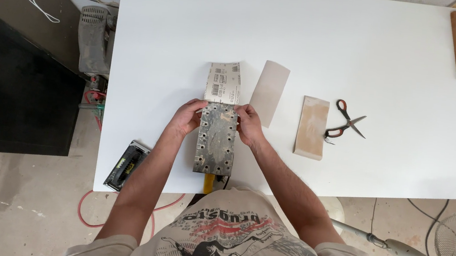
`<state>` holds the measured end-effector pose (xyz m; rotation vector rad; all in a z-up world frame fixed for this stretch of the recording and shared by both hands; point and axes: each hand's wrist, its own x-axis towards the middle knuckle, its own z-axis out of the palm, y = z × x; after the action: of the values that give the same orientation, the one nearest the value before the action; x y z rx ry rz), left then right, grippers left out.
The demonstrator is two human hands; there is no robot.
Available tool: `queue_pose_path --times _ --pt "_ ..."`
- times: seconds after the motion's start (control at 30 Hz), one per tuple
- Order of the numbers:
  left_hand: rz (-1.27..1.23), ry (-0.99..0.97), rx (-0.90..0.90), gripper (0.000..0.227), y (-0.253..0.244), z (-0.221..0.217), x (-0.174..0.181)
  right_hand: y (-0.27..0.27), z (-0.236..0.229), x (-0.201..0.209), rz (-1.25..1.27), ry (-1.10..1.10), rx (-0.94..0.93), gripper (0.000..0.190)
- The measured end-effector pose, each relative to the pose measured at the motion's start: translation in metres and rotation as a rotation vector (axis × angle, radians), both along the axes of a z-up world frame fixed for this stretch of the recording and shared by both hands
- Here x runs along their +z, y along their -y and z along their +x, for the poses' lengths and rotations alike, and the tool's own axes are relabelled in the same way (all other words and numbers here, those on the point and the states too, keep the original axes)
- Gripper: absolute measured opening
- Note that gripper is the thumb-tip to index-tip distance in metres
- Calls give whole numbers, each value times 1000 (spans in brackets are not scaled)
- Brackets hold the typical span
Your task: Preparing a power sander by cutting sandpaper to size and attaching it to the tool's base.
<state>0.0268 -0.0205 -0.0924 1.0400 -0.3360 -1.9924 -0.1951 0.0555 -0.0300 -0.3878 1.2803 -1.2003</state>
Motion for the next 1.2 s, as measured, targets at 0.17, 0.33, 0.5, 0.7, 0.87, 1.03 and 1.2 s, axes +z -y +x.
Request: queue_pose_path --times 0.17,0.33,0.5,0.7,0.87,1.03,1.2 --pt "11 2 59 21 -5 0 3 2 5 4 -4 -9 11 23" --pt "8 37 127 25 -13 -3 14 2 10 2 -10 -27 -10 24" --pt "14 140 122 24 -18 -1 19 -1 13 6 -28 -61 -40 22" --pt "-58 312 19 29 -27 6 69 -3 21 35 -42 -64 -17 22" --pt "-76 293 18 28 -31 11 67 7 9 43 35 69 56 17" --pt "-91 312 7 26 -35 8 74 55 -13 45 48 144 137 32" --pt "-114 307 -13 21 -33 8 75 60 -10 80 -221 -66 188 36"
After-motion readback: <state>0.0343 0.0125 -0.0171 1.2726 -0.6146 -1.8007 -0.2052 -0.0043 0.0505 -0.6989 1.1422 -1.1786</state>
